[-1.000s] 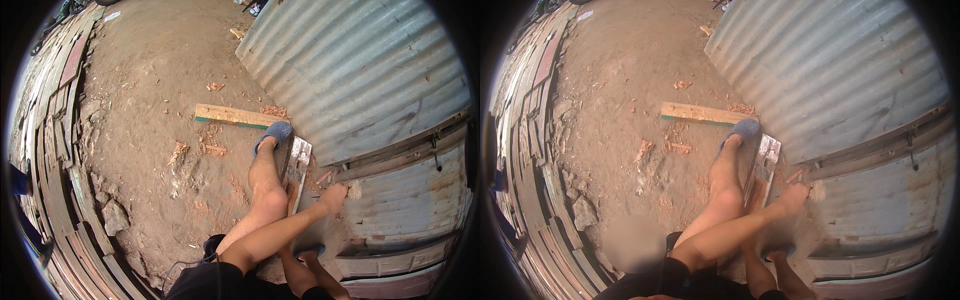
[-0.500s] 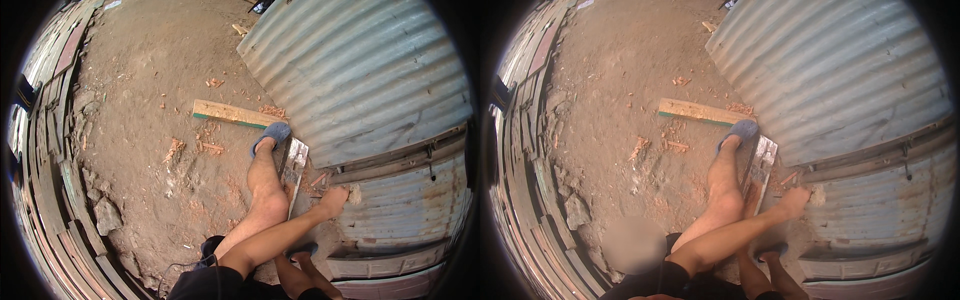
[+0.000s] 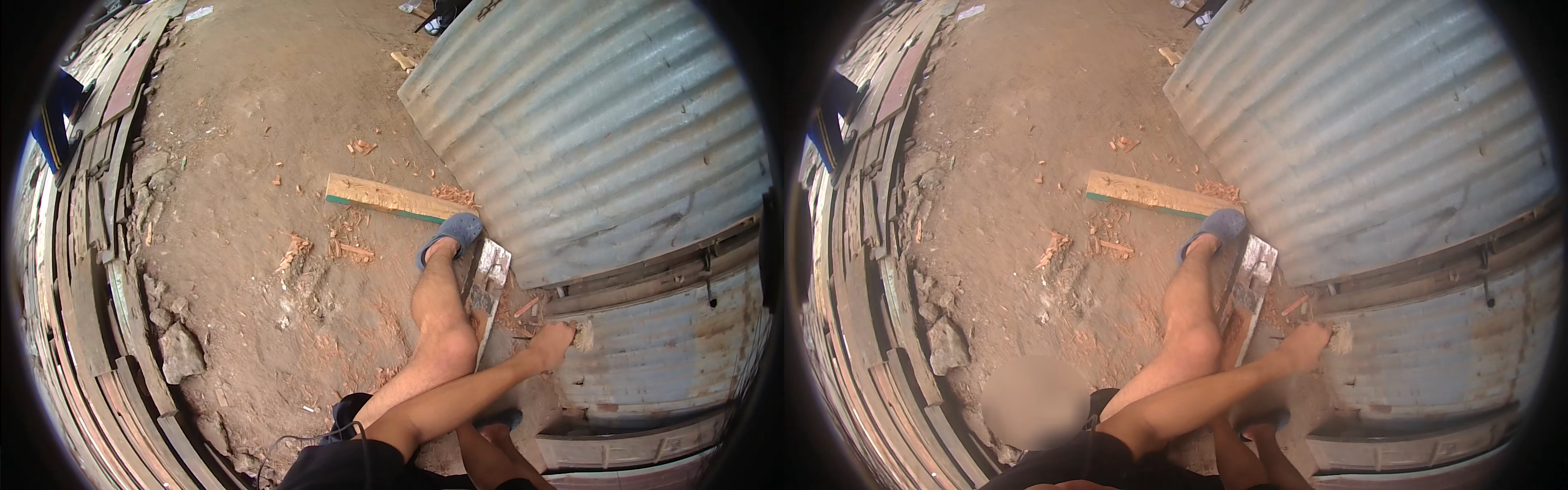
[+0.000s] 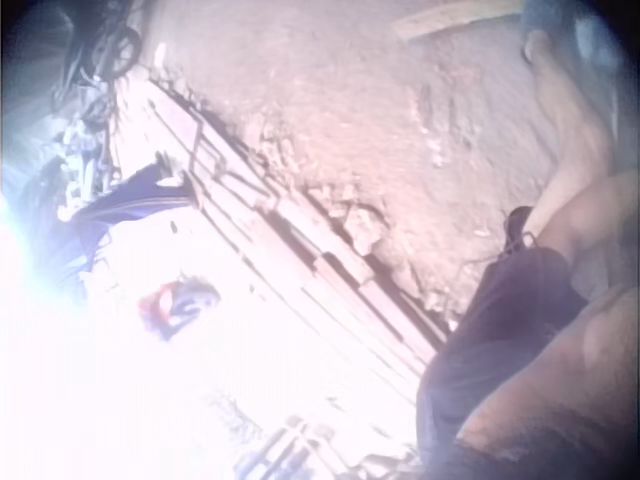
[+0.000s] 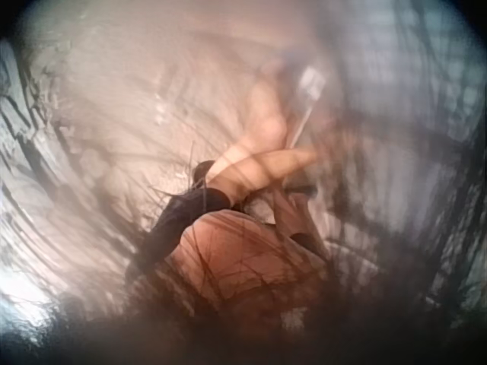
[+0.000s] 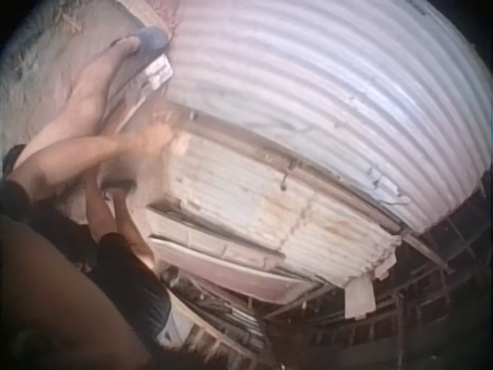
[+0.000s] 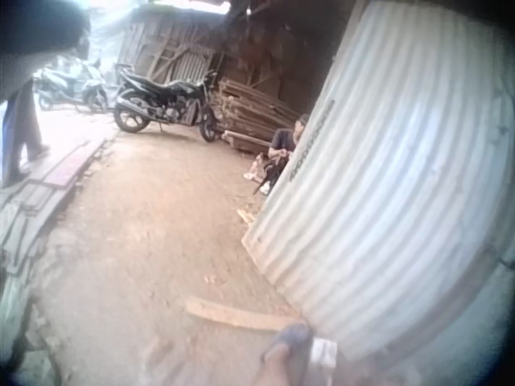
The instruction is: The person sits on the ground and uses a chisel and a hammer to carve a piece of wood. They repeatedly strike the chisel to remove wood shavings and occasionally clear the debris by hand.
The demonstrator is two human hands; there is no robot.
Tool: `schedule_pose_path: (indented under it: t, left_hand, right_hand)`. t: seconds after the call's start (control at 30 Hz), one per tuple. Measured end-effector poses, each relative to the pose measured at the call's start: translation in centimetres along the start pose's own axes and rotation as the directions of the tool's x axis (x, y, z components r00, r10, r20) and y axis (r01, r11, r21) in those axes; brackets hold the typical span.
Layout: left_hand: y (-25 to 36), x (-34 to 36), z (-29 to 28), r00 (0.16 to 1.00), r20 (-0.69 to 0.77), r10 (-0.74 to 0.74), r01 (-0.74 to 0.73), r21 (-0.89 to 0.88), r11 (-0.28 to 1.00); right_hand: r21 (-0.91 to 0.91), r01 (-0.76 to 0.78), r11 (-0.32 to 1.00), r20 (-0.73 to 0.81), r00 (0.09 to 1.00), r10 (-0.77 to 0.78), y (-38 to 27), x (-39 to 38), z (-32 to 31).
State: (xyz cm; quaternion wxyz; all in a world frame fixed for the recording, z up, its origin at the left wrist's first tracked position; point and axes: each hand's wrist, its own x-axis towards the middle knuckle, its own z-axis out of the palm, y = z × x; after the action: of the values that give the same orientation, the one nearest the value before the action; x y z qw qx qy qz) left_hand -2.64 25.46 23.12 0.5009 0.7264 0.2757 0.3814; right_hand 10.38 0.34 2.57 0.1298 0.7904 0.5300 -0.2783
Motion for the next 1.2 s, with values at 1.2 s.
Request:
schedule_pose_path:
  t: [1.2]
  left_hand:
    - [-0.3, -1.0, -0.6, 0.999, 0.006, -0.041, 0.041, -0.125, 0.991]
  right_hand:
    - [-0.116, 0.018, 0.993, 0.056, 0.998, -0.012, -1.2, -0.8, -1.2]
